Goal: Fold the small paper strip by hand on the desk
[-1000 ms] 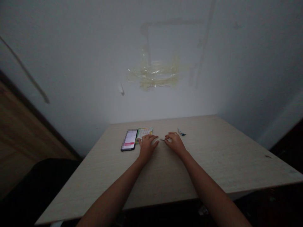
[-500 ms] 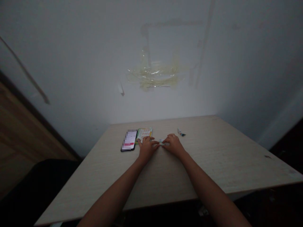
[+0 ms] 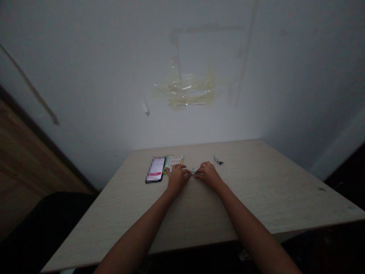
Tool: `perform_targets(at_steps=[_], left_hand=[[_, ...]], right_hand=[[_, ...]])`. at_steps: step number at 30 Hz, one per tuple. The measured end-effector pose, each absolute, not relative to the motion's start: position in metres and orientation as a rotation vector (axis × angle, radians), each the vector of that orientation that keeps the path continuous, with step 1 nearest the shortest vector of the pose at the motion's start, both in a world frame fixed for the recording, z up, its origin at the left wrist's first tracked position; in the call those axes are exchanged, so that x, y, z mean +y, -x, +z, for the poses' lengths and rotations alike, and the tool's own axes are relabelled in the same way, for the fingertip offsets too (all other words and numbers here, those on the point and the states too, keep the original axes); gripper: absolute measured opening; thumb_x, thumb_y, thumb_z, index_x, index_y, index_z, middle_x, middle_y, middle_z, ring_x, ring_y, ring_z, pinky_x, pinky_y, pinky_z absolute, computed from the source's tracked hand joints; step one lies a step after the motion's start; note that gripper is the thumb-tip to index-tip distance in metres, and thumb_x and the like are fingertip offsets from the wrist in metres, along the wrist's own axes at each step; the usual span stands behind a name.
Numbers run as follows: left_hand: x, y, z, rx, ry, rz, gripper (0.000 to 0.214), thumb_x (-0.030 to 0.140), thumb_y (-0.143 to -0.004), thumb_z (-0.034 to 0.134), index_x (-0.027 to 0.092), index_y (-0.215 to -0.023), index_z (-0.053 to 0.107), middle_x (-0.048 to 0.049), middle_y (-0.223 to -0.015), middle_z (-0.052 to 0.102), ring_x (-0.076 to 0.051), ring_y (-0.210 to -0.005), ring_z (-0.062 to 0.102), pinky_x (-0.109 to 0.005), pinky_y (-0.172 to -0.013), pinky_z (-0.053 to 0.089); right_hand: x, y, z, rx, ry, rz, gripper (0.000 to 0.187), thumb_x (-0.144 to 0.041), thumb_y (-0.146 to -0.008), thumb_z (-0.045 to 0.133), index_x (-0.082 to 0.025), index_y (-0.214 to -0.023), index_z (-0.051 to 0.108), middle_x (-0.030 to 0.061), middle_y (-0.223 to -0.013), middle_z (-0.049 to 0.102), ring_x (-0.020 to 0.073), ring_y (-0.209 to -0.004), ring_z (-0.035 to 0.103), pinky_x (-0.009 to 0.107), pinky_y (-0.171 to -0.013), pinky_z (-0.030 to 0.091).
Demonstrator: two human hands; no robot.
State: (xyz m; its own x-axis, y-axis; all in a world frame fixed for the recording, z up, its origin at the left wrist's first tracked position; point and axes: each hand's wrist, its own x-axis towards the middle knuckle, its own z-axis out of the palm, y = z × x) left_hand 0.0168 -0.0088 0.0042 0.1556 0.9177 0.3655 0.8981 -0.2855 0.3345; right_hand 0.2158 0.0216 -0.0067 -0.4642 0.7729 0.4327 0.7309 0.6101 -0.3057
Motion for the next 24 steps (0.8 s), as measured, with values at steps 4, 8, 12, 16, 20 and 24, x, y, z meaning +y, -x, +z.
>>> perform_targets(at_steps=[4, 8, 12, 16, 20, 24], left_hand=[[-0.0076, -0.0167, 0.0053, 1.847, -2.336, 0.821, 0.013, 0.037, -0.087, 0.063, 0.034, -0.091, 0.075, -0.0015, -0.124, 0.062, -0.028, -0.125, 0.043, -0.077, -0.106, 0.006], [-0.0075, -0.0164, 0.0050, 1.852, -2.330, 0.799, 0.014, 0.037, -0.088, 0.062, 0.034, -0.092, 0.075, -0.0018, -0.125, 0.062, -0.028, -0.126, 0.042, -0.076, -0.107, 0.005], [-0.0088, -0.0175, 0.0049, 1.862, -2.326, 0.808, 0.013, 0.037, -0.087, 0.063, 0.032, -0.091, 0.074, -0.0017, -0.125, 0.062, -0.027, -0.126, 0.042, -0.075, -0.108, 0.004], [-0.0090, -0.0184, 0.0067, 1.848, -2.335, 0.817, 0.016, 0.043, -0.085, 0.064, 0.031, -0.088, 0.074, -0.0018, -0.126, 0.061, -0.029, -0.126, 0.042, -0.077, -0.106, 0.005], [-0.0076, -0.0191, 0.0086, 1.857, -2.311, 0.816, 0.018, 0.043, -0.087, 0.062, 0.030, -0.086, 0.074, -0.0019, -0.128, 0.060, -0.030, -0.127, 0.041, -0.078, -0.106, 0.006], [-0.0057, -0.0213, 0.0080, 1.888, -2.283, 0.818, 0.019, 0.042, -0.088, 0.061, 0.029, -0.087, 0.074, -0.0030, -0.129, 0.059, -0.028, -0.127, 0.042, -0.076, -0.108, 0.005]], right_hand=[[0.0246, -0.2200, -0.0059, -2.285, 1.232, 0.143, 0.014, -0.030, -0.083, 0.069, -0.023, -0.090, 0.077, 0.0075, -0.093, 0.069, 0.0232, -0.099, 0.055, 0.035, -0.092, 0.038], [0.0254, -0.2180, -0.0072, -2.238, 1.286, 0.180, 0.015, -0.028, -0.085, 0.065, -0.021, -0.087, 0.077, 0.0076, -0.089, 0.070, 0.0227, -0.097, 0.056, 0.034, -0.090, 0.038], [0.0237, -0.2141, -0.0078, -2.157, 1.359, 0.218, 0.017, -0.031, -0.084, 0.064, -0.020, -0.086, 0.076, 0.0078, -0.090, 0.071, 0.0227, -0.099, 0.056, 0.033, -0.090, 0.038], [0.0236, -0.2135, -0.0077, -2.110, 1.425, 0.254, 0.017, -0.033, -0.083, 0.065, -0.020, -0.084, 0.076, 0.0071, -0.090, 0.072, 0.0224, -0.098, 0.057, 0.033, -0.090, 0.038], [0.0260, -0.2141, -0.0086, -2.114, 1.416, 0.259, 0.016, -0.033, -0.083, 0.066, -0.021, -0.084, 0.076, 0.0067, -0.090, 0.073, 0.0222, -0.098, 0.058, 0.033, -0.090, 0.038], [0.0282, -0.2128, -0.0105, -2.132, 1.445, 0.247, 0.019, -0.035, -0.085, 0.063, -0.021, -0.086, 0.076, 0.0071, -0.091, 0.073, 0.0219, -0.097, 0.058, 0.033, -0.088, 0.039]])
